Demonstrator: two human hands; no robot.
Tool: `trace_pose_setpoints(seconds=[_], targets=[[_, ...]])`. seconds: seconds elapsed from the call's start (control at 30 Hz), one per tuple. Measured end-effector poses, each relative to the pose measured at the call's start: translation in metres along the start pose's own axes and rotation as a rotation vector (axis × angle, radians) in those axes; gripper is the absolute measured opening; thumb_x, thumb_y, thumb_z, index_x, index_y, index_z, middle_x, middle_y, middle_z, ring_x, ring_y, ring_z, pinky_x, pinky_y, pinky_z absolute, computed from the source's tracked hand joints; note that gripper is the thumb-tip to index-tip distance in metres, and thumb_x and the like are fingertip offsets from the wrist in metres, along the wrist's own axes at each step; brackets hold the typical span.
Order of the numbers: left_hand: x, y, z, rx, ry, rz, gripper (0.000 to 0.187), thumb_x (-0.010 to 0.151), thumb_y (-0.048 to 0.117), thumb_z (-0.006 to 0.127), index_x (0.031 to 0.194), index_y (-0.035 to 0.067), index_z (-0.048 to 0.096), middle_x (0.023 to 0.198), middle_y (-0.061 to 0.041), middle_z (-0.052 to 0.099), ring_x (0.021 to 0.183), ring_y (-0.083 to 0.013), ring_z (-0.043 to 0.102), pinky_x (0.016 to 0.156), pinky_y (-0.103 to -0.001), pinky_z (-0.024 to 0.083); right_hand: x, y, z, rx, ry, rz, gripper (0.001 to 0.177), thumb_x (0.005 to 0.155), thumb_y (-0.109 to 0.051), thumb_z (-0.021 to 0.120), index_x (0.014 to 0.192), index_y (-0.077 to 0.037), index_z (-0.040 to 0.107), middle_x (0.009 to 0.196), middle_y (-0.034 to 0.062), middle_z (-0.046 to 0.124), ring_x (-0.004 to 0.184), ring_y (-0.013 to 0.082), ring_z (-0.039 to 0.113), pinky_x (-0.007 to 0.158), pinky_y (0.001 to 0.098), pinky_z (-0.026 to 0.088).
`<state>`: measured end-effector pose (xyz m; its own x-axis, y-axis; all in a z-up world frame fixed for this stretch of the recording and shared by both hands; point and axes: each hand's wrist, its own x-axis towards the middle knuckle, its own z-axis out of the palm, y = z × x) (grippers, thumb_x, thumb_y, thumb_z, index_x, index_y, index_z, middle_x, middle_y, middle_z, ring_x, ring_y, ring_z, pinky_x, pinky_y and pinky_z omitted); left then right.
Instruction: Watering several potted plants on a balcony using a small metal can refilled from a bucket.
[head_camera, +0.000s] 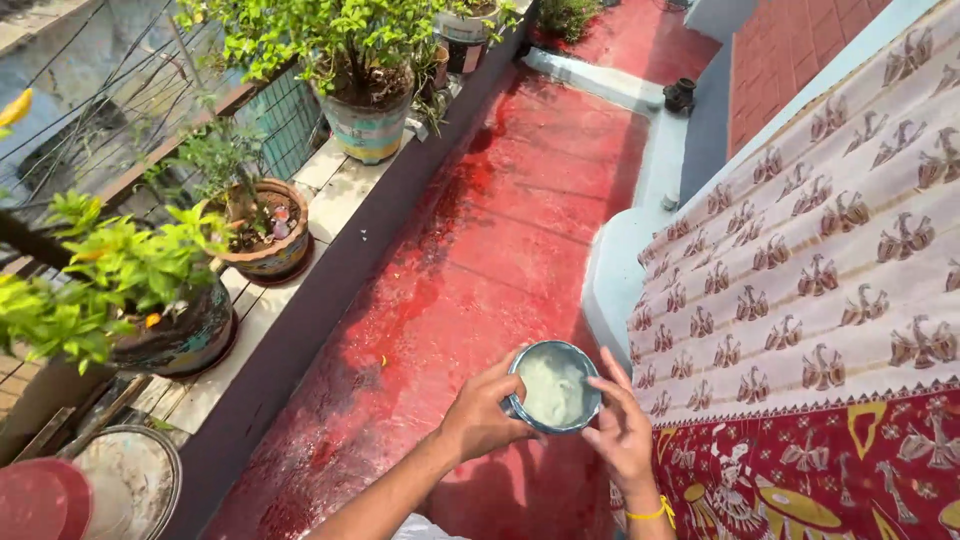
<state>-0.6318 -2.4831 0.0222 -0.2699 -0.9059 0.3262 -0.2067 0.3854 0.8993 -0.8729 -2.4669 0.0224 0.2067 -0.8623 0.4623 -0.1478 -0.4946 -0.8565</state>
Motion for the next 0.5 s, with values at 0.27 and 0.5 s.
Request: trace_pose_setpoints(seconds=[0.27,0.5], targets=[[0.180,-0.056,-0.019,0.064,-0.051,0.141,0.058,0.052,0.028,0.101,0.078,0.005,0.055,0.146,-0.021,0.057,0.127,-0.0393,0.063,0.096,-0.043,0.057,0.101,0.213,-0.031,0.844,0.329,0.540,0.080,0.095,-0.056,0.060,0.152,-0.002,0.044,0.151,0.0159,0.051,0.136,0.0316,0.049,0.110,0.0498,0.042],[0.319,-0.126,-0.002,0.049,-0.095,0.141,0.046,0.057,0.014,0.096,0.082,0.005,0.058,0.156,-0.023,0.052,0.131,-0.0394,0.063,0.099,-0.042,0.058,0.204,0.305,-0.069,0.967,0.360,0.728,0.087,0.081,-0.071,0.056,0.147,-0.014,0.046,0.143,0.0113,0.057,0.127,0.0333,0.057,0.097,0.0587,0.048]])
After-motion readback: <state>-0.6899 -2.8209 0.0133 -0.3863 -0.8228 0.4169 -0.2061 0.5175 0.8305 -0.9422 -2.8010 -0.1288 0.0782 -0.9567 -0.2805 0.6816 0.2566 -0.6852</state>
